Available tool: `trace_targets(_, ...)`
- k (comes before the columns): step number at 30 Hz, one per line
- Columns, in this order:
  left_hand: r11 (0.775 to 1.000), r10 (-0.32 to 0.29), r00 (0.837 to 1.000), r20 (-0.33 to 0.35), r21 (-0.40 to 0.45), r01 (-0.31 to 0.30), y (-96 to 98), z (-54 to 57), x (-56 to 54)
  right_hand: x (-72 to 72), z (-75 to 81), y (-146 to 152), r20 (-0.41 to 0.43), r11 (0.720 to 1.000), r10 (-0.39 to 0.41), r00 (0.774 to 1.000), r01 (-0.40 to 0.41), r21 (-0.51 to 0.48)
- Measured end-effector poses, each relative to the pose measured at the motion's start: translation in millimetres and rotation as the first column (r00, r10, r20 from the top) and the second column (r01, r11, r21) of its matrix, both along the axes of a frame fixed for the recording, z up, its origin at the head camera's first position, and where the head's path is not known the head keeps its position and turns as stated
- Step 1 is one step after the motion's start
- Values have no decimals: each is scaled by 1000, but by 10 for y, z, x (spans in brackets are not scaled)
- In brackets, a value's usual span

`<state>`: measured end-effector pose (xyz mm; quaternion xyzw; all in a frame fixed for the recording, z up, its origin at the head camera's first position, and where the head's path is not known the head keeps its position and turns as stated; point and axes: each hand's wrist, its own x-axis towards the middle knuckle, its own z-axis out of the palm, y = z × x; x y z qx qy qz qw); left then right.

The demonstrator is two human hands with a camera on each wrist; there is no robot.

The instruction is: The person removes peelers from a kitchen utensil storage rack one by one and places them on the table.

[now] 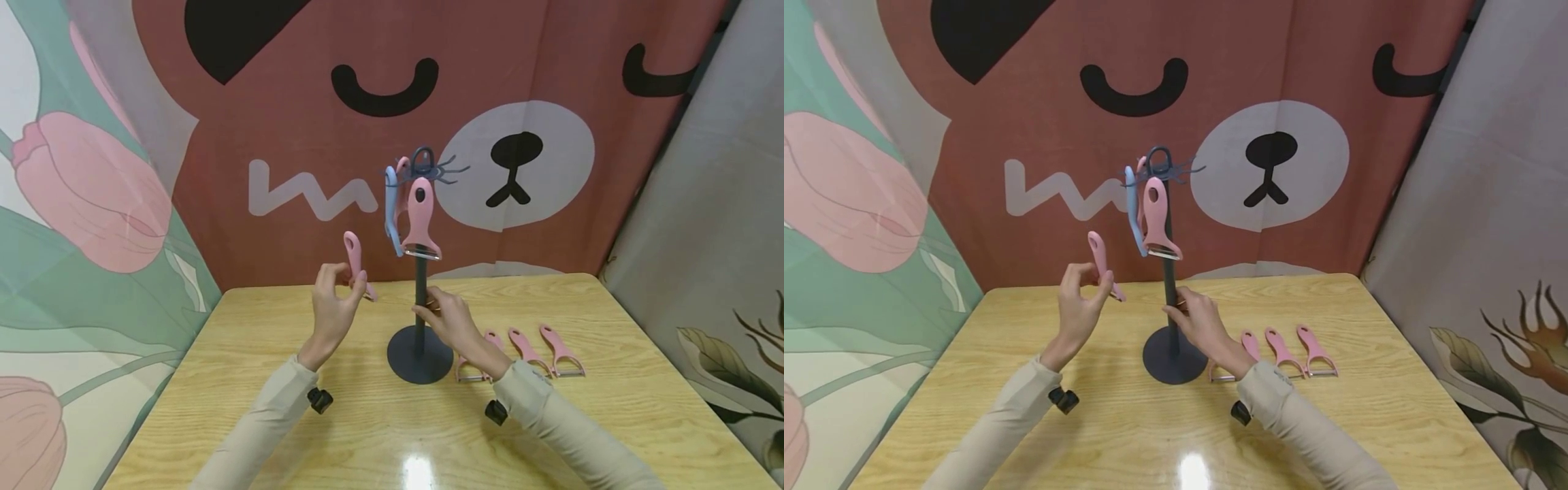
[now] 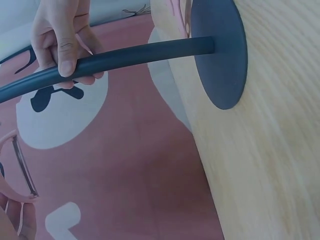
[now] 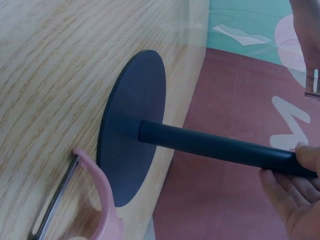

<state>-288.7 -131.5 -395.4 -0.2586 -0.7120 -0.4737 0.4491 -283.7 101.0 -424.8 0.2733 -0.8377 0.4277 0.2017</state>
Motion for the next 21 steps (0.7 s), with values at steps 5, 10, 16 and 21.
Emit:
trace_targets(5,1000,13,999,35,-22,-12,-40,-58,18,-8,1,-5,-4,1000,6,1000,-6,-1)
trace_targets(10,999,24,997,70,-42,-21,-64,-93,20,1,1,-3,4,1000,6,1000,-6,-8)
trace_targets(16,998,18,993,121,-66,-10,-89,-122,35,7,1,0,2,1000,9,1000,-9,-5)
trace_targets(21,997,12,987,160,-81,1,-106,-150,42,2,2,3,0,1000,9,1000,-9,-4)
